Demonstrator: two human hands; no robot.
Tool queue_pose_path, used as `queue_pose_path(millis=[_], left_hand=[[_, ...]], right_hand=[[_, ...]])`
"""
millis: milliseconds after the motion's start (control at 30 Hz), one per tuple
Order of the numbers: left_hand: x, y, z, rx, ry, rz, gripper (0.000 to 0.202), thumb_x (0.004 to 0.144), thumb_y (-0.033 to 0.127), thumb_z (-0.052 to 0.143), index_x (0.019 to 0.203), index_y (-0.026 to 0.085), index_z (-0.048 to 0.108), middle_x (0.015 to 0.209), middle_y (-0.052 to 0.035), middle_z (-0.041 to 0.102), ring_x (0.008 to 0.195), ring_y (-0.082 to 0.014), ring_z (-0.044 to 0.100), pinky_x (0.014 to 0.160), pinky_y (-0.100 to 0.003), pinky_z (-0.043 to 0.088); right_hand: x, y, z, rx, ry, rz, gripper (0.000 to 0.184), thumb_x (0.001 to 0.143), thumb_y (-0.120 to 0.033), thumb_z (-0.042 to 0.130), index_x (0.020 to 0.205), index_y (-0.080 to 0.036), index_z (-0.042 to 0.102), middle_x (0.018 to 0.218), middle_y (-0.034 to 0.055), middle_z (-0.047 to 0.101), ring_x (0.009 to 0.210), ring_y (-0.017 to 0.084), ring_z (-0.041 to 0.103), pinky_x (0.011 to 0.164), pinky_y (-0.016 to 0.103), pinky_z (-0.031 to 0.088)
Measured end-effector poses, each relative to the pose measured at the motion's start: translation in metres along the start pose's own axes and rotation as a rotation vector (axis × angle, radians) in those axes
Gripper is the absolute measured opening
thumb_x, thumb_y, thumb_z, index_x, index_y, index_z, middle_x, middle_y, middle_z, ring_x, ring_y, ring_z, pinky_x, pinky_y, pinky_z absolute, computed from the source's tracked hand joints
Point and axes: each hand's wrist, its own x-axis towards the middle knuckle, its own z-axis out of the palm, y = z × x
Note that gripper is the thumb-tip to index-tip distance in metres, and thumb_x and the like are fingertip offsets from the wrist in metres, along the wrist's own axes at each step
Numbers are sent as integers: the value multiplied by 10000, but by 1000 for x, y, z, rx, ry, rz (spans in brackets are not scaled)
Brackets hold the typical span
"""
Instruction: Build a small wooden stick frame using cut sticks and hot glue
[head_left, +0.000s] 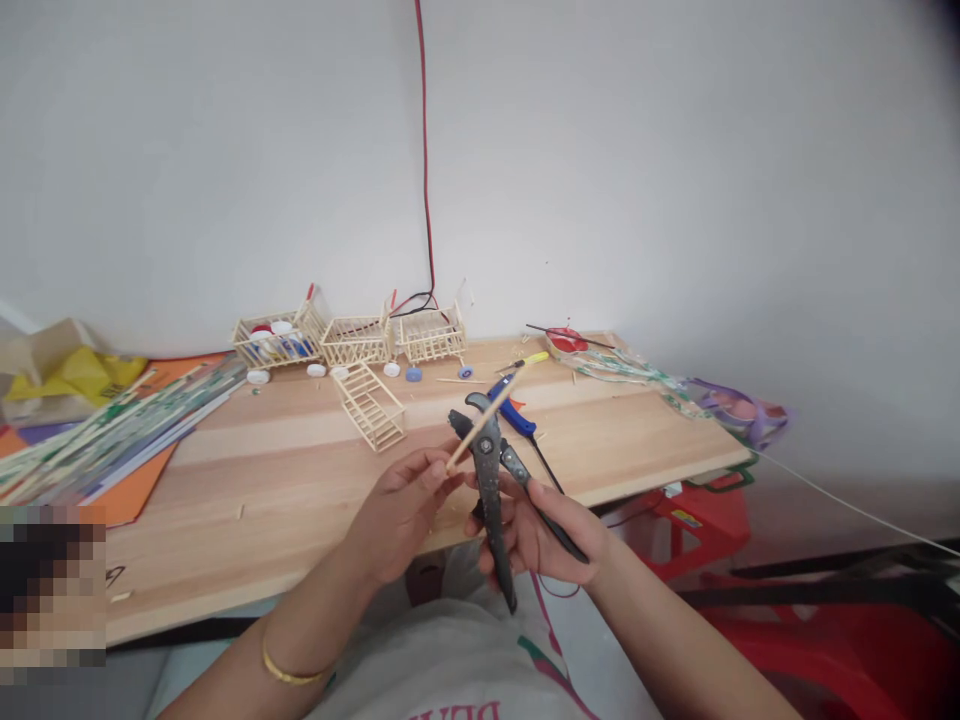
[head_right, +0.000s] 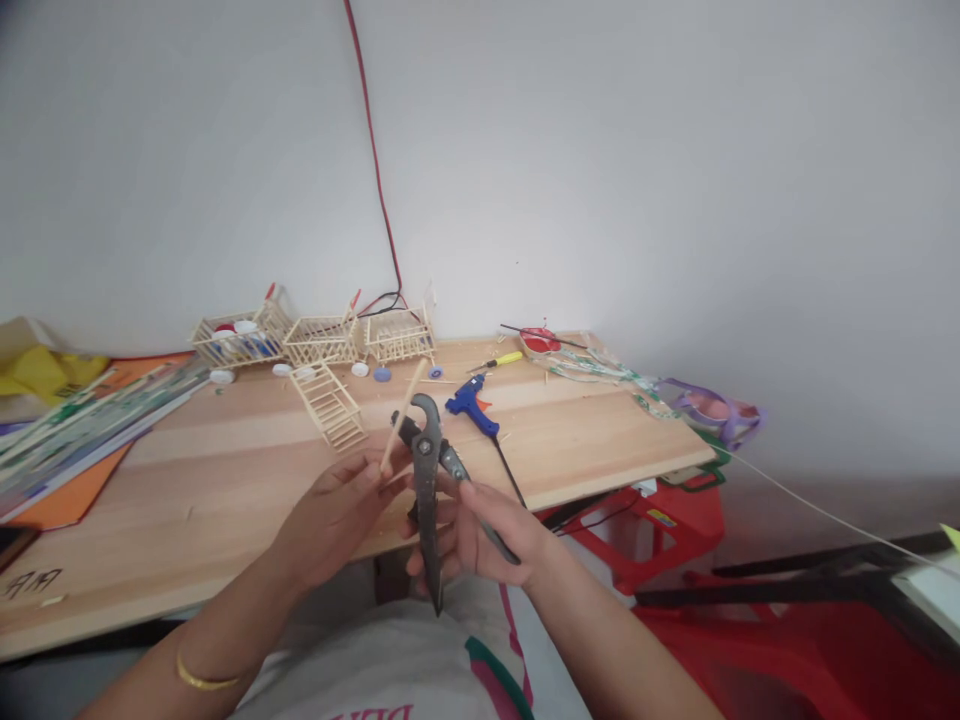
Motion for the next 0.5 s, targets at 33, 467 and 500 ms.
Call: queue_pose_path(millis=[33,467,500], left_hand=[[-2,-2,1,-2,-74,-58,141,797,271,628,731,148,605,946,-72,639,804,-151,590,691,-272,464],[11,-14,8,314,218,49,175,784,354,617,773,180,598,731,30,562,700,-97,508,687,-204,398],[12,-15,11,340,232,78,172,790,355,605,779,183,602,735,32,563,699,-98,500,688,-205,395]], right_hand=[[4,3,0,41,-16,29,616,781,-677,453,1209,-234,439,1015,99,626,807,214,651,706,401,508],[5,-2,11,-1351,816,-268,977,535,-576,747,1340,-167,374,1280,175,513,1208,340,449,1011,511,326],[5,-1,15,-1453,822,-273,1082,481,-582,770,1372,-157,325,1315,190,476,1238,356,409,1025,527,297]])
